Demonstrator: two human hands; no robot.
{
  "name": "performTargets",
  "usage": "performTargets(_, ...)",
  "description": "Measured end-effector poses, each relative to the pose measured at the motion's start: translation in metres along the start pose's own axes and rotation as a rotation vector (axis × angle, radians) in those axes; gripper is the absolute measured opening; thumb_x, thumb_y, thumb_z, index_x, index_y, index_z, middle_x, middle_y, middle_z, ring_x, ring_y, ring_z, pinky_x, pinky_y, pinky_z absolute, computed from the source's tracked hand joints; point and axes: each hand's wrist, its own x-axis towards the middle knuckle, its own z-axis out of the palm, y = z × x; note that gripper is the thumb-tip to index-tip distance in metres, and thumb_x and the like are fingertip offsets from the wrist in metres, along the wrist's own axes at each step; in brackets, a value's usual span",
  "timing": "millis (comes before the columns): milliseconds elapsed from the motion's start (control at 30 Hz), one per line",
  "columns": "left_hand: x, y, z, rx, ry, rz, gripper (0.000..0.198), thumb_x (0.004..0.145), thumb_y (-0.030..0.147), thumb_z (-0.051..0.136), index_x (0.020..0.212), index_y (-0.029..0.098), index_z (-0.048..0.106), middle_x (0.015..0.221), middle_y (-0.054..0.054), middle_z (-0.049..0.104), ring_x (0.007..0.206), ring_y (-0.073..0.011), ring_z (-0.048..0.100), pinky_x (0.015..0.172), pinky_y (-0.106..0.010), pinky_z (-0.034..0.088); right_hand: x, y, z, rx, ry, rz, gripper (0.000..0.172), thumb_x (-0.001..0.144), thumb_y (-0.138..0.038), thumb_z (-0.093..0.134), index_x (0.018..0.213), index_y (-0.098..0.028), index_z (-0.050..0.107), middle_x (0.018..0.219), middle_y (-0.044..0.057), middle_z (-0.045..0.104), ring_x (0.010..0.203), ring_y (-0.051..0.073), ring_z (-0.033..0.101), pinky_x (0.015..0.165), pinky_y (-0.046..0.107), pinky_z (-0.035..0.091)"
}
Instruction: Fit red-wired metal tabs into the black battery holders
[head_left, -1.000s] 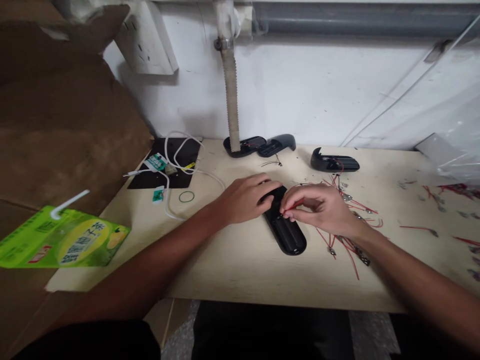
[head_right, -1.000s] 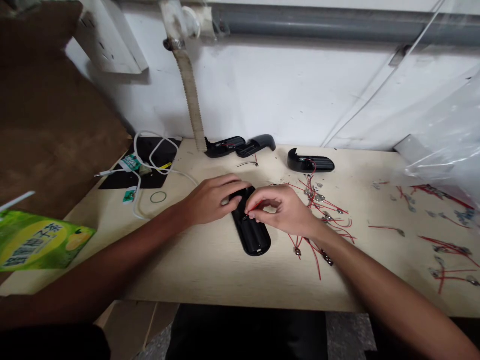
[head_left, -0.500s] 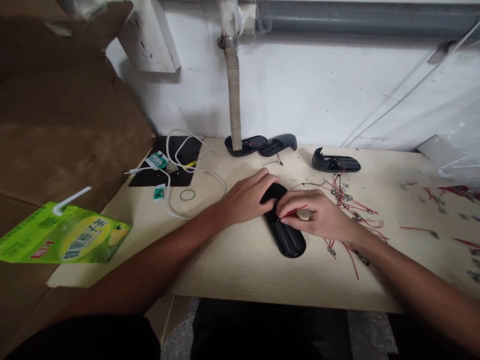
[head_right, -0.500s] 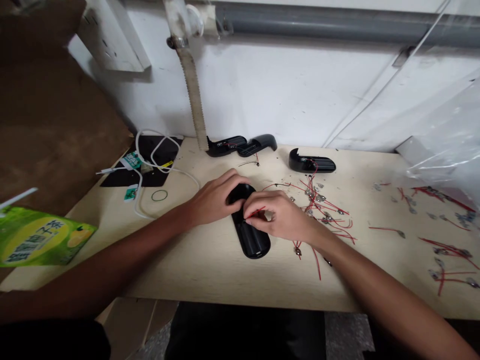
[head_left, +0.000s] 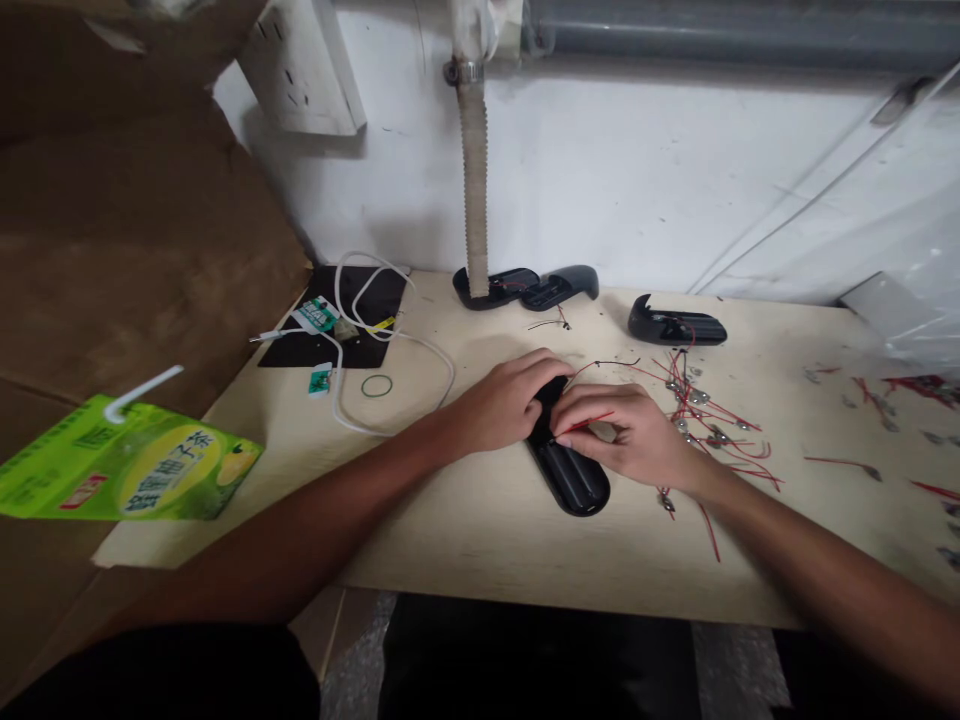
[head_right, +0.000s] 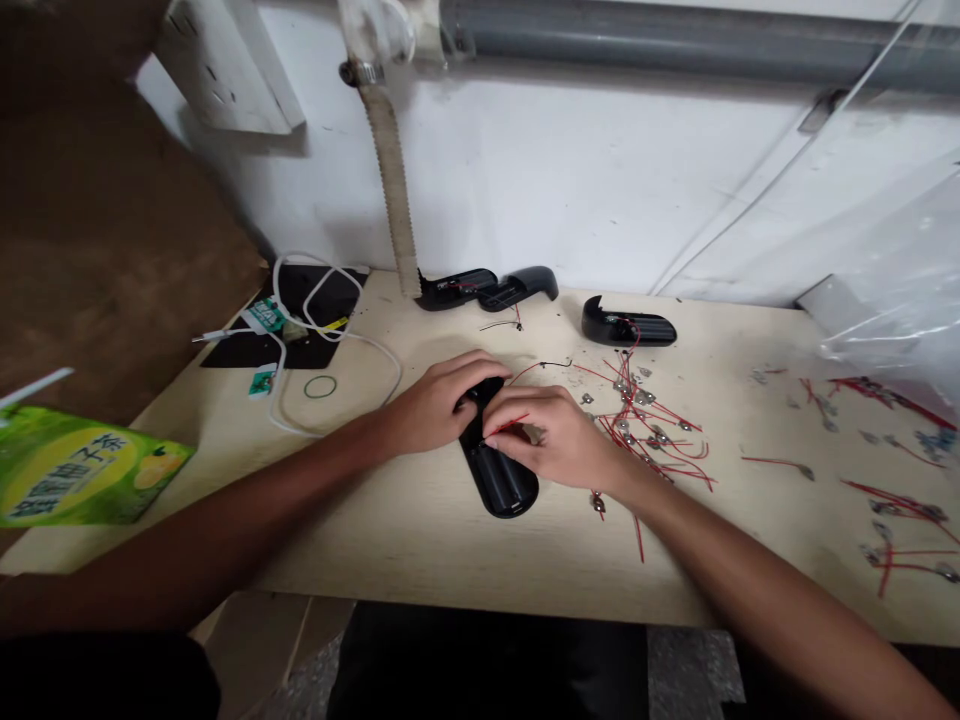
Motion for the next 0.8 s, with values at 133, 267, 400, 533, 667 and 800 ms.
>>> performTargets(133,0.000,0.001,0.000,0.007,-0.002,-0.005,0.050,0.063,-0.004,0.035,0.106,0.016,0.053,0.103,-0.008,0.061,0.100,-0.0169,0.058,0.087,-0.033,0.050,-0.001,-0.002,0.001,-0.021,0.006,0.015,0.006,0.084,-0.014,0.062,0.080,-0.017,0.065,0.079,0.004,0.069,0.071,0.013,0.063,0.067,0.027,0.050)
performTargets(267,-0.001,0.001,-0.001,0.017,-0.023,-0.028,0.050,0.064,-0.004,0.035,0.106,0.017,0.053,0.102,-0.007,0.060,0.099,-0.0164,0.058,0.086,-0.032,0.050,0.000,-0.006,0.004,-0.025,0.003,0.053,0.007,0.083,-0.012,0.061,0.078,-0.017,0.063,0.077,0.004,0.067,0.068,0.012,0.061,0.062,0.026,0.048)
performTargets(400,0.000,0.003,-0.002,0.061,-0.034,-0.046,0.045,0.069,-0.003,0.035,0.103,0.018,0.053,0.099,-0.006,0.059,0.095,-0.0164,0.058,0.084,-0.031,0.050,0.003,-0.009,0.004,-0.051,-0.026,0.038,0.010,0.082,-0.010,0.059,0.075,-0.017,0.061,0.073,0.002,0.064,0.062,0.011,0.056,0.057,0.024,0.044)
performTargets(533,0.002,0.006,-0.002,0.094,-0.052,-0.033,0.030,0.080,0.003,0.037,0.100,0.016,0.054,0.095,-0.007,0.059,0.086,-0.0158,0.059,0.079,-0.029,0.050,0.008,-0.011,0.000,-0.077,-0.113,-0.004,0.014,0.079,-0.006,0.056,0.071,-0.017,0.058,0.067,0.000,0.059,0.058,0.009,0.050,0.054,0.023,0.039)
performTargets(667,0.003,0.011,-0.003,0.123,-0.077,-0.041,0.020,0.087,0.009,0.037,0.091,0.015,0.055,0.091,-0.007,0.059,0.083,-0.0158,0.059,0.076,-0.028,0.049,0.014,-0.014,-0.004,-0.096,-0.203,0.006,0.016,0.076,-0.004,0.054,0.067,-0.017,0.057,0.065,0.000,0.057,0.058,0.010,0.049,0.054,0.024,0.037)
performTargets(800,0.003,0.013,-0.004,0.129,-0.079,-0.013,0.019,0.089,0.011,0.038,0.092,0.014,0.056,0.092,-0.008,0.059,0.082,-0.0163,0.059,0.074,-0.028,0.049,0.019,-0.015,-0.005,-0.107,-0.251,0.040,0.018,0.071,-0.001,0.052,0.063,-0.017,0.056,0.064,0.000,0.059,0.059,0.011,0.049,0.054,0.023,0.037)
